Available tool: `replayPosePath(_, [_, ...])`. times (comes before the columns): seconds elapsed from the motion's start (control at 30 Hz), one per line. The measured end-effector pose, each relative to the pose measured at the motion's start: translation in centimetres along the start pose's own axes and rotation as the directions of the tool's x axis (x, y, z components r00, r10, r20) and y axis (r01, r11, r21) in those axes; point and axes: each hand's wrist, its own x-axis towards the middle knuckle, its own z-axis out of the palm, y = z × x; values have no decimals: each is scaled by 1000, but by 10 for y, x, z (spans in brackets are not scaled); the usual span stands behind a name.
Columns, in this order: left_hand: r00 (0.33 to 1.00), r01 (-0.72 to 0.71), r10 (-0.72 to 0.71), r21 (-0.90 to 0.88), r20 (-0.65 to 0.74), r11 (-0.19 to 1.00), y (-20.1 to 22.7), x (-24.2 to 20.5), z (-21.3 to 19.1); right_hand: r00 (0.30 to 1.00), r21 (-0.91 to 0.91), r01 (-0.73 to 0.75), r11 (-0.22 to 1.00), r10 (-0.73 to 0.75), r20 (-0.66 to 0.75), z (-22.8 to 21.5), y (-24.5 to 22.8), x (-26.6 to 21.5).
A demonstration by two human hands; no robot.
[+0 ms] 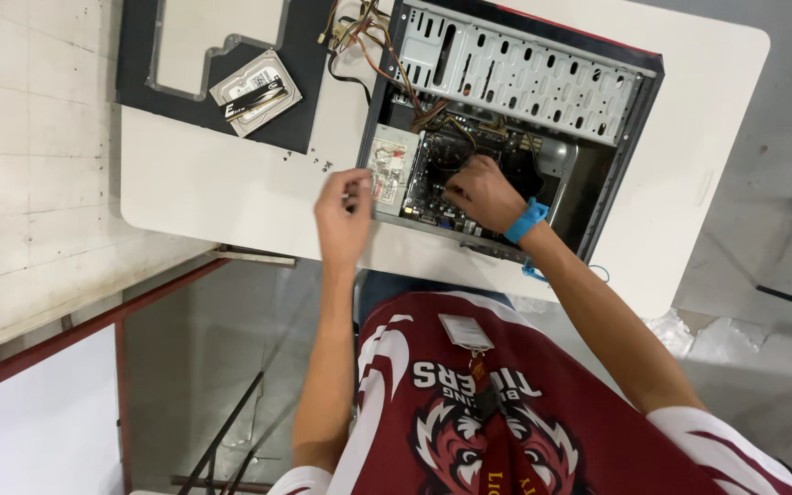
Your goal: The person removes a power supply unit from a desktop computer case, then reconnects internal cables to the motherboard and other components. They handle the power supply, motherboard, and various cables, organizing connections inside the open case.
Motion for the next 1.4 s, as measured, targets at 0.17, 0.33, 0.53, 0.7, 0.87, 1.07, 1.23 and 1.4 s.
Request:
replayPosePath(0.17, [996,-74,69,110,51,991,-15,6,-34,992,-112,-56,992,68,103,22,-6,24])
replayPosePath(0.33, [994,-2,0,18,108,1000,-15,-2,-33,979,-235,-87,968,126,160,40,-12,39])
replayPosePath(0.53, [987,3,3,-34,163,999,-46,1,-28,990,-399,6,917,50,131,54,-19,50])
replayPosePath(0.7, [969,-14,34,-81,243,997,-53,3,-35,989,-555,92,827,-10,148,63,-16,56])
replayPosePath(0.87, [962,-38,63,-96,265,995,-57,9,-36,987,-624,100,775,4,162,63,-19,57])
replayPosePath(1.07, [955,-30,65,-122,290,992,-60,12,-39,980,-619,100,779,30,196,60,-26,66])
replayPosePath(1.23, [950,-31,68,-123,305,992,-61,14,-41,980,-604,81,793,48,194,55,-33,62])
replayPosePath(1.4, [946,-20,54,-108,319,994,-60,16,-43,985,-579,76,812,28,168,53,-41,66])
